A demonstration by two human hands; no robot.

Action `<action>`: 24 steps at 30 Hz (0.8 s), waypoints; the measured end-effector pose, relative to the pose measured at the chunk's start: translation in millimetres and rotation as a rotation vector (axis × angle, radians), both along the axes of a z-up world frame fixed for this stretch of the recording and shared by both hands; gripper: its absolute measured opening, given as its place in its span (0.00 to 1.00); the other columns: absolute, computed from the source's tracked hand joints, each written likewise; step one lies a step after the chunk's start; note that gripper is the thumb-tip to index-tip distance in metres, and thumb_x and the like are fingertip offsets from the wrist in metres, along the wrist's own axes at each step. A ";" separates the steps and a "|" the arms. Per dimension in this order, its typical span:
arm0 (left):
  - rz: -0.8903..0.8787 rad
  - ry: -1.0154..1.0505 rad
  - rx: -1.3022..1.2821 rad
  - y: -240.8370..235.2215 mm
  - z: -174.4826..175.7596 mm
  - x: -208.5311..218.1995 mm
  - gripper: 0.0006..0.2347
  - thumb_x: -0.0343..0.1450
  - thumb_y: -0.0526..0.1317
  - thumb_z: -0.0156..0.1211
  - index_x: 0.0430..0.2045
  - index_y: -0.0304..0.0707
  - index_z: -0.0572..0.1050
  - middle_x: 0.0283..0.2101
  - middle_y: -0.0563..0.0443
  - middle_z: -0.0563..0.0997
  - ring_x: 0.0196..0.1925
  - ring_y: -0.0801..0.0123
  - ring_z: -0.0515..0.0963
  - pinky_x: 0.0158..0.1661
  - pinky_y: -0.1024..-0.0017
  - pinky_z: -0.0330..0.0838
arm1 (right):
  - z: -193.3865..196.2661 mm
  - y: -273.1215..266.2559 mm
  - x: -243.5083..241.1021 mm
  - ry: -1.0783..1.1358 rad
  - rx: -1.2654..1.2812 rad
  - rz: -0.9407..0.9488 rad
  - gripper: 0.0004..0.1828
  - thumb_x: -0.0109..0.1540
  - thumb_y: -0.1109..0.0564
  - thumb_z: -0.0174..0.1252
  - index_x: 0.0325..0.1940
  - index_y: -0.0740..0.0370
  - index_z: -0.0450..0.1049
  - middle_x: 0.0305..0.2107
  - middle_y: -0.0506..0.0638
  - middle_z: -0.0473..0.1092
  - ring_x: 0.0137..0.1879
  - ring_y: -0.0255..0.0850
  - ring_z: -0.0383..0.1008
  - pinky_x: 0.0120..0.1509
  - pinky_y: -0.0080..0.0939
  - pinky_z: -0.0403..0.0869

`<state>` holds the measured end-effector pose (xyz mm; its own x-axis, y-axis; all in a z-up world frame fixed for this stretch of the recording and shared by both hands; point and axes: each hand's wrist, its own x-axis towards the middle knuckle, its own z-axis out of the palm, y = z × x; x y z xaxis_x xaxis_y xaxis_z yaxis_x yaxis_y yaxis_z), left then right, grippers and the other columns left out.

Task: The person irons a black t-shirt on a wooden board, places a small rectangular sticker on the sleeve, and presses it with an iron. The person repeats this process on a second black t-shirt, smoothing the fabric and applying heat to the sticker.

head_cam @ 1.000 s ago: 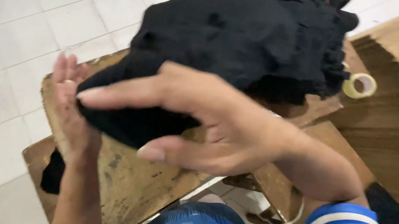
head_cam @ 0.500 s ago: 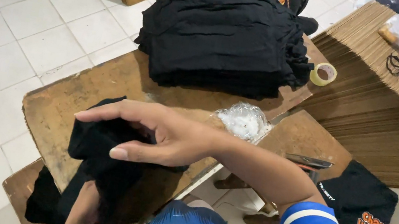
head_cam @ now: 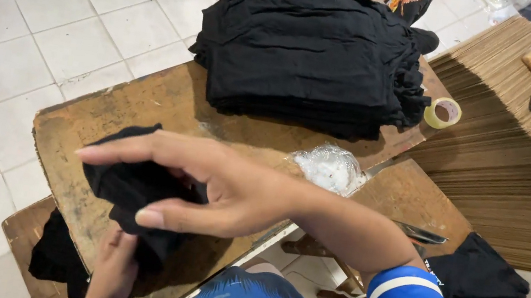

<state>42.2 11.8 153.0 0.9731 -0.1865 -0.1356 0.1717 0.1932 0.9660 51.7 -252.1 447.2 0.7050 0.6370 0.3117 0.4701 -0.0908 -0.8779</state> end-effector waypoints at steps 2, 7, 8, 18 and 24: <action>0.015 -0.111 0.166 4.4 -22.5 0.7 0.09 0.75 0.43 0.57 0.33 0.36 0.76 0.35 0.51 0.79 0.41 0.73 0.74 0.44 0.71 0.68 | -3.3 -3.1 4.5 0.008 -0.005 -0.015 0.28 0.75 0.43 0.48 0.78 0.51 0.56 0.73 0.50 0.64 0.81 0.42 0.67 0.88 0.43 0.69; 0.431 -0.060 -0.410 12.1 25.4 5.7 0.13 0.76 0.30 0.52 0.55 0.38 0.72 0.54 0.42 0.79 0.54 0.64 0.79 0.63 0.66 0.73 | 2.6 -23.2 11.4 0.123 0.145 -0.279 0.29 0.71 0.54 0.54 0.75 0.64 0.59 0.60 0.46 0.67 0.28 0.23 0.53 0.29 0.22 0.54; 0.426 -0.058 -0.410 7.7 36.5 5.8 0.13 0.76 0.30 0.52 0.55 0.38 0.72 0.54 0.42 0.79 0.54 0.64 0.79 0.63 0.66 0.73 | 4.1 -22.9 10.5 0.123 0.145 -0.284 0.29 0.71 0.54 0.54 0.75 0.64 0.59 0.60 0.46 0.67 0.28 0.23 0.53 0.29 0.22 0.54; 0.554 0.195 -0.245 -12.9 34.2 -6.7 0.09 0.77 0.43 0.54 0.50 0.50 0.73 0.46 0.59 0.79 0.42 0.83 0.77 0.38 0.86 0.71 | 7.9 -19.5 8.5 0.144 0.208 -0.282 0.30 0.70 0.54 0.54 0.74 0.66 0.59 0.63 0.52 0.66 0.42 0.28 0.67 0.42 0.26 0.68; -0.151 0.470 -0.983 -14.9 32.0 -15.7 0.28 0.77 0.59 0.52 0.64 0.36 0.67 0.63 0.28 0.71 0.53 0.48 0.77 0.46 0.61 0.71 | -0.3 -19.6 16.8 0.131 0.181 -0.208 0.27 0.70 0.55 0.54 0.72 0.67 0.61 0.67 0.55 0.65 0.62 0.34 0.71 0.61 0.28 0.72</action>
<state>26.5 -3.1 184.9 0.8210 -0.5292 -0.2141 0.5691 0.7881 0.2344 68.4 -271.7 446.8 0.8563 0.4170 0.3048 0.3398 -0.0103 -0.9405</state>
